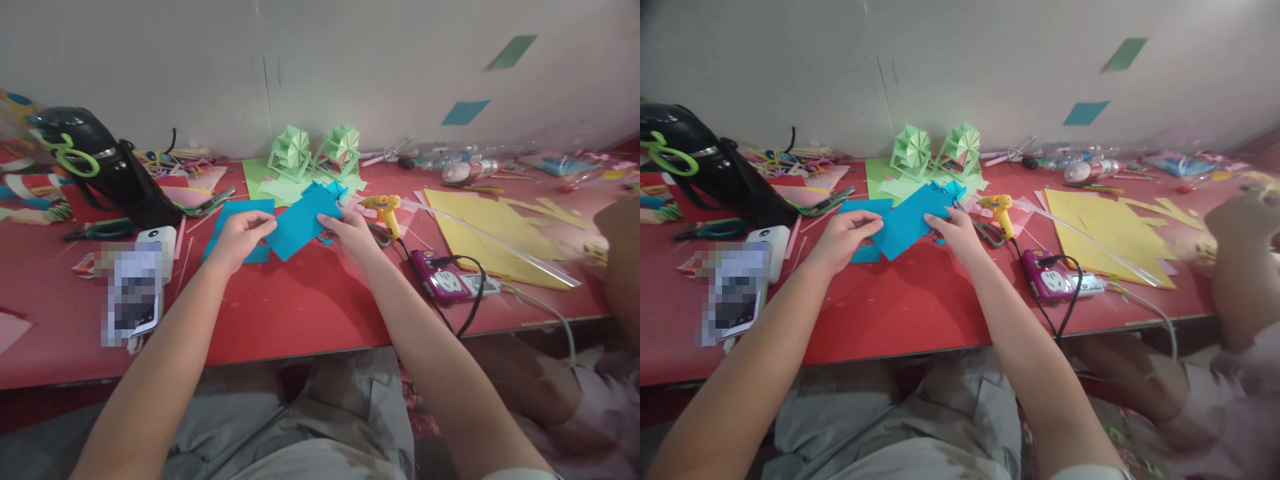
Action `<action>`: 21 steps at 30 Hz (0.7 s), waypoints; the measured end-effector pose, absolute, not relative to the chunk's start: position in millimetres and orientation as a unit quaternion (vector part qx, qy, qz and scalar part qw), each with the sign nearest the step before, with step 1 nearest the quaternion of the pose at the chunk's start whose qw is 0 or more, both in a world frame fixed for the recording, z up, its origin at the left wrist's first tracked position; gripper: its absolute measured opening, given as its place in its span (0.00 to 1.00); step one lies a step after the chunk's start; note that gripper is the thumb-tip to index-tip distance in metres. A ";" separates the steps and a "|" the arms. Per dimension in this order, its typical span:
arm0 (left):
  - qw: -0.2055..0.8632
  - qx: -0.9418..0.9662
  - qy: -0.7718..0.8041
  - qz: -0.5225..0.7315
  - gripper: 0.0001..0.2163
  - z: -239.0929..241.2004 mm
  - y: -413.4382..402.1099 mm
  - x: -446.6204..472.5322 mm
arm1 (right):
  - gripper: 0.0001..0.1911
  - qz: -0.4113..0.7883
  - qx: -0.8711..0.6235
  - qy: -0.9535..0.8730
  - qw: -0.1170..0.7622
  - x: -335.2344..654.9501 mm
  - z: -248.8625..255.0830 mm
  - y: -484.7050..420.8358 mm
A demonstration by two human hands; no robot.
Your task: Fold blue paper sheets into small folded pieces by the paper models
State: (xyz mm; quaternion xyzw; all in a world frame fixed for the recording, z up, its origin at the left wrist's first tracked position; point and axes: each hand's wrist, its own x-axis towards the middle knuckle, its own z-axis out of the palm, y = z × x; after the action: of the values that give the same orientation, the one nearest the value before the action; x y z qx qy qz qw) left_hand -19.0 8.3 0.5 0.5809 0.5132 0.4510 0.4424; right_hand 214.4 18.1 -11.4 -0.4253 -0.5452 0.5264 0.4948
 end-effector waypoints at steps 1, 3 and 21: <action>0.475 0.588 0.500 0.424 0.15 1.9 5.9 -18.1 | 0.20 0.528 -0.424 -0.534 0.507 215.8 -11.7 19.3; 0.509 0.598 0.485 0.384 0.16 4.3 1.8 -16.0 | 0.19 0.535 -0.418 -0.524 0.514 216.1 -11.8 19.6; 0.488 0.588 0.464 0.448 0.18 -8.9 4.4 -0.5 | 0.16 0.605 -0.353 -0.573 0.426 200.0 -19.9 11.8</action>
State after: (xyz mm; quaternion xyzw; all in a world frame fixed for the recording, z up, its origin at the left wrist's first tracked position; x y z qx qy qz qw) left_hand -0.5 4.4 -8.9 0.5880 0.4641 0.4483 0.4877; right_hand 200.0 11.8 -19.9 -0.3530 -0.5729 0.6049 0.4257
